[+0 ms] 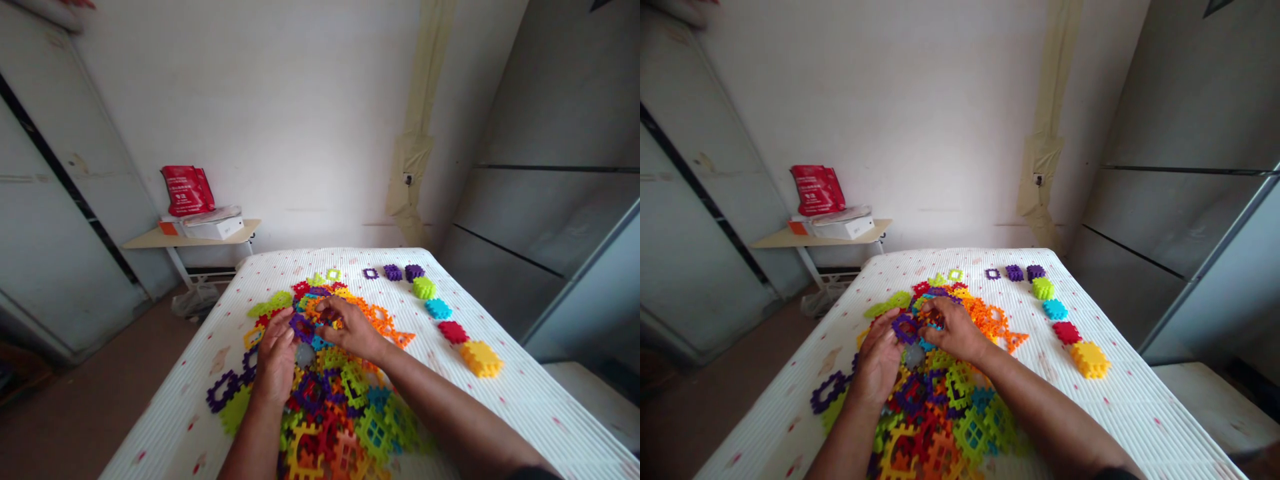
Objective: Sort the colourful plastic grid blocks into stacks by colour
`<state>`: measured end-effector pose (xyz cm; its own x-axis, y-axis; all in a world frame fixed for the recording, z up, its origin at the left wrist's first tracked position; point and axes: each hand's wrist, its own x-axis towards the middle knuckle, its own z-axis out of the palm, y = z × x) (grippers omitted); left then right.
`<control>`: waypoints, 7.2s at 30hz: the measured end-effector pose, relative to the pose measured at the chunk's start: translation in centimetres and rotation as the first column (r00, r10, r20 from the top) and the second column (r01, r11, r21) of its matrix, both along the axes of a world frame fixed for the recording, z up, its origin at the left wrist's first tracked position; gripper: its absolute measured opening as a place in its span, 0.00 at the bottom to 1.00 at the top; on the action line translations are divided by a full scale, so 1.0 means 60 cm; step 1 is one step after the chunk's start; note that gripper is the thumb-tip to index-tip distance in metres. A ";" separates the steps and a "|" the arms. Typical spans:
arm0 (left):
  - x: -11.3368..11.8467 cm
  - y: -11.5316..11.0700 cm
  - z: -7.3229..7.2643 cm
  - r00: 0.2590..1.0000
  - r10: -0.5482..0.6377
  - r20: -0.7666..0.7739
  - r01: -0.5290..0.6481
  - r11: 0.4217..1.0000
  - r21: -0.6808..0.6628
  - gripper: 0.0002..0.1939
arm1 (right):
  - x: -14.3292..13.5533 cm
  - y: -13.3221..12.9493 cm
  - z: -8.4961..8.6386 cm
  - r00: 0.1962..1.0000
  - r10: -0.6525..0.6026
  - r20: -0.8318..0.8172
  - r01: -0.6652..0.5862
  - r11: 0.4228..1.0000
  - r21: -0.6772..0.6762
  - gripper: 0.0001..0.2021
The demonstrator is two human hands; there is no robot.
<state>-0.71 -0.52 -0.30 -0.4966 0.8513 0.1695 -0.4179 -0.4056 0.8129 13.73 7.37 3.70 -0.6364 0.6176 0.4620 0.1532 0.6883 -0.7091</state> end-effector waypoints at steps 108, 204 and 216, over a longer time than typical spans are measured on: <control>0.009 0.007 -0.006 0.986 0.000 0.169 0.020 0.993 -0.116 0.16 | -0.055 -0.011 0.002 0.980 0.120 -0.159 -0.077 0.964 0.254 0.09; -0.036 -0.019 0.029 0.905 0.358 -0.231 -0.392 0.912 -0.121 0.14 | 0.079 0.160 -0.082 0.489 -0.550 0.677 0.471 0.820 0.325 0.16; -0.100 0.185 0.065 0.319 -0.193 -0.928 -0.345 0.888 -0.303 0.09 | 0.106 0.166 -0.113 0.607 -0.554 0.570 0.575 0.801 0.167 0.12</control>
